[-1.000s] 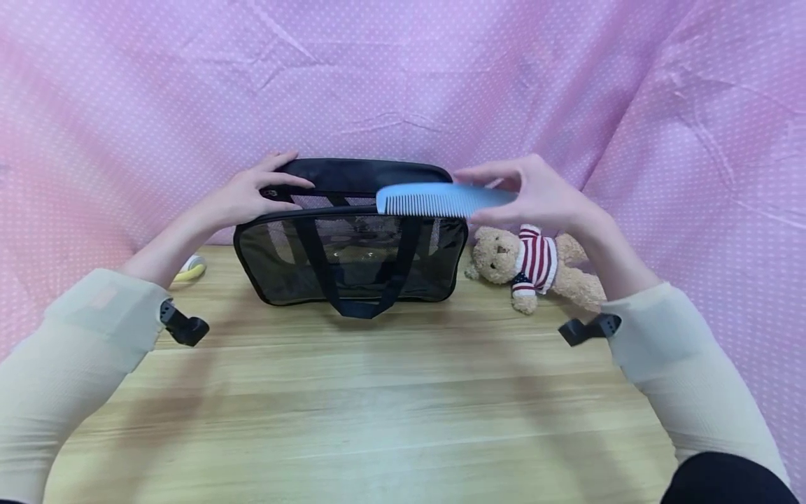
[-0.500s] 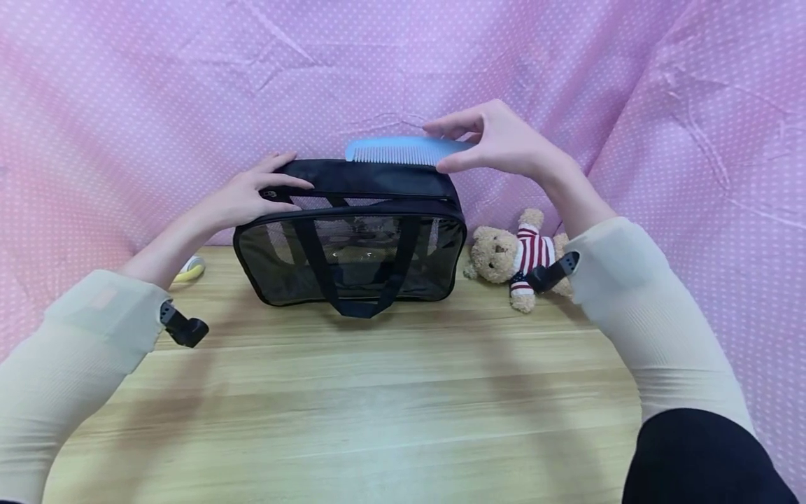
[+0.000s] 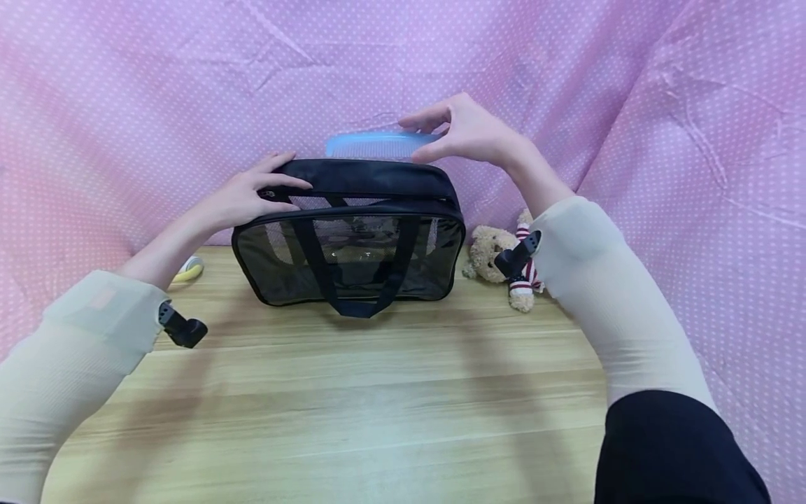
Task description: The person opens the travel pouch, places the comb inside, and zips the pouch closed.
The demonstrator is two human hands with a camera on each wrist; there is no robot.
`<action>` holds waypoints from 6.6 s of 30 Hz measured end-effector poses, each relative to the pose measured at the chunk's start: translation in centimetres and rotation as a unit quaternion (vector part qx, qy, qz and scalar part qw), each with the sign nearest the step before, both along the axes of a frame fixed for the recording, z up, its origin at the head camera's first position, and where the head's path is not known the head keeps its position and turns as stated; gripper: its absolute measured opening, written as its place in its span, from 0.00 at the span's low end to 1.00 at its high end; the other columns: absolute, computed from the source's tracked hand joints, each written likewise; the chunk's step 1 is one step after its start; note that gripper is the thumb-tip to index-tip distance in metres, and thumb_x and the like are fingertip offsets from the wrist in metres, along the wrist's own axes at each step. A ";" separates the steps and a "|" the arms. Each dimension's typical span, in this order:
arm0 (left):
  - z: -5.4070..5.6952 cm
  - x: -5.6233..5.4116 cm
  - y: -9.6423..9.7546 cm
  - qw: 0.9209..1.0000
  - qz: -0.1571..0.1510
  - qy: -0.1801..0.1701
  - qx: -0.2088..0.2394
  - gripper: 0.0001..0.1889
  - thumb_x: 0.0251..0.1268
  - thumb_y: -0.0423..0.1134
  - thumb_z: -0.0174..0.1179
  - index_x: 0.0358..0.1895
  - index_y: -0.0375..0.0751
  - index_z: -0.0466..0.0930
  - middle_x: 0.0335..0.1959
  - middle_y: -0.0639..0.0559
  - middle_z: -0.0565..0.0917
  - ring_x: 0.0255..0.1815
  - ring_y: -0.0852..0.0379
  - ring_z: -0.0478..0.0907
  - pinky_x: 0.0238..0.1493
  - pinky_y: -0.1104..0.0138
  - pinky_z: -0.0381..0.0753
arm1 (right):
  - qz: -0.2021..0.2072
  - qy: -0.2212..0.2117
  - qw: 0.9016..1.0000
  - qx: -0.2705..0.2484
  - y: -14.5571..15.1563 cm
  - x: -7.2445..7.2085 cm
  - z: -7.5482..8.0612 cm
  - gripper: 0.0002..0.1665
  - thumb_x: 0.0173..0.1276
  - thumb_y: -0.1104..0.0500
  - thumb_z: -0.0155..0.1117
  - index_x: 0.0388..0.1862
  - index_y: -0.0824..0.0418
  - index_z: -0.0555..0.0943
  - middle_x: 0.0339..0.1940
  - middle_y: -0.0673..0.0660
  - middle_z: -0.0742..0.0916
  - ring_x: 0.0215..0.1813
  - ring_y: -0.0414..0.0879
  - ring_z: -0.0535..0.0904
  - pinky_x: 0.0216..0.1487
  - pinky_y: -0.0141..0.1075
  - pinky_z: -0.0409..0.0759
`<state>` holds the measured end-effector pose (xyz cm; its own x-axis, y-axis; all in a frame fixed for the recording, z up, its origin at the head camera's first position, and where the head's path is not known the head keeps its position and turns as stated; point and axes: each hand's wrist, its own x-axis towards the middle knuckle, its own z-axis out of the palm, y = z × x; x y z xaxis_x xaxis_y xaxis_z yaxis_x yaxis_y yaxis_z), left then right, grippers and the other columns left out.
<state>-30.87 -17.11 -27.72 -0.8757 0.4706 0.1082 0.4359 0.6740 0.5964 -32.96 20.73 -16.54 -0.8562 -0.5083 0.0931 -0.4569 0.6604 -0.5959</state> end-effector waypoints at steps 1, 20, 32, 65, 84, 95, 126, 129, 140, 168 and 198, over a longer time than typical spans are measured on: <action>0.0 0.0 0.0 1.000 0.001 0.000 -0.002 0.25 0.75 0.45 0.62 0.72 0.47 0.76 0.88 0.53 0.41 0.88 0.48 0.23 0.82 0.33 0.30 | 0.002 0.000 1.000 0.002 -0.2 -0.2 -0.1 0.35 0.60 0.49 0.81 0.68 0.43 0.81 0.70 0.45 0.83 0.66 0.42 0.78 0.64 0.33 0.77; -0.3 0.0 -0.2 1.000 0.006 0.009 0.002 0.24 0.74 0.45 0.62 0.71 0.49 0.76 0.88 0.54 0.42 0.88 0.49 0.25 0.82 0.33 0.31 | 0.055 -0.010 0.998 0.004 -3.0 -2.7 -2.8 0.36 0.59 0.54 0.81 0.68 0.51 0.81 0.71 0.51 0.82 0.68 0.46 0.75 0.78 0.48 0.70; -0.1 0.2 0.0 1.000 0.011 0.006 0.002 0.25 0.74 0.45 0.62 0.72 0.47 0.76 0.88 0.55 0.42 0.88 0.50 0.25 0.83 0.35 0.32 | 0.079 -0.018 0.997 0.020 -3.8 -3.1 -4.5 0.37 0.59 0.54 0.81 0.68 0.53 0.81 0.67 0.52 0.85 0.69 0.46 0.76 0.77 0.46 0.70; -0.2 -0.1 0.1 1.000 0.005 0.011 -0.002 0.26 0.73 0.46 0.63 0.72 0.48 0.76 0.88 0.54 0.42 0.88 0.48 0.25 0.83 0.34 0.32 | 0.124 -0.025 0.991 0.040 -5.1 -3.3 -5.5 0.35 0.62 0.58 0.78 0.69 0.55 0.80 0.66 0.55 0.86 0.64 0.48 0.79 0.69 0.46 0.78; 0.0 0.0 0.3 1.000 0.006 0.014 -0.007 0.26 0.73 0.47 0.63 0.71 0.48 0.76 0.88 0.53 0.42 0.88 0.48 0.26 0.82 0.33 0.32 | 0.118 -0.029 0.992 0.039 -5.0 -3.0 -5.3 0.34 0.63 0.58 0.77 0.69 0.55 0.80 0.63 0.57 0.87 0.63 0.48 0.81 0.68 0.46 0.79; -1.0 1.1 -1.1 0.993 0.020 0.001 0.120 0.27 0.74 0.55 0.61 0.73 0.57 0.75 0.86 0.62 0.50 0.88 0.57 0.35 0.85 0.39 0.38 | 0.101 -0.041 0.993 0.044 -5.3 -2.6 -4.8 0.32 0.65 0.57 0.75 0.69 0.53 0.80 0.58 0.59 0.89 0.60 0.47 0.83 0.63 0.39 0.81; -10.5 8.1 -0.5 0.851 0.195 0.113 0.474 0.36 0.61 0.23 0.70 0.74 0.40 0.71 0.71 0.37 0.77 0.69 0.62 0.78 0.72 0.76 0.73 | 0.117 0.096 0.988 -0.007 -13.7 -0.8 -4.5 0.20 0.73 0.48 0.67 0.59 0.56 0.86 0.50 0.51 0.91 0.49 0.38 0.83 0.58 0.30 0.80; -11.1 8.1 -0.2 0.850 0.205 0.126 0.468 0.31 0.62 0.24 0.70 0.70 0.38 0.76 0.69 0.40 0.80 0.66 0.64 0.80 0.67 0.77 0.76 | 0.144 0.117 0.983 -0.001 -14.9 -0.7 -4.8 0.20 0.73 0.51 0.68 0.58 0.59 0.86 0.49 0.52 0.91 0.49 0.38 0.84 0.58 0.31 0.81; -12.6 7.8 0.4 0.818 0.215 0.154 0.511 0.21 0.65 0.25 0.67 0.61 0.35 0.84 0.54 0.63 0.88 0.56 0.68 0.84 0.58 0.77 0.82 | 0.222 0.125 0.966 0.051 -19.8 0.3 -5.2 0.18 0.75 0.56 0.65 0.61 0.59 0.85 0.53 0.54 0.90 0.53 0.39 0.85 0.61 0.28 0.81; -12.6 7.9 -0.1 0.838 0.216 0.147 0.480 0.18 0.66 0.29 0.68 0.59 0.38 0.86 0.53 0.59 0.90 0.50 0.69 0.86 0.54 0.77 0.84 | 0.219 0.161 0.948 0.164 -23.5 2.0 -5.5 0.14 0.78 0.65 0.59 0.57 0.57 0.85 0.50 0.52 0.89 0.48 0.39 0.79 0.58 0.29 0.77; -12.5 8.0 0.0 0.839 0.224 0.152 0.473 0.17 0.66 0.29 0.69 0.58 0.38 0.87 0.50 0.62 0.90 0.47 0.71 0.86 0.51 0.78 0.84 | 0.263 0.138 0.941 0.162 -21.9 1.8 -5.2 0.26 0.68 0.76 0.59 0.59 0.57 0.85 0.55 0.54 0.89 0.58 0.41 0.83 0.66 0.29 0.77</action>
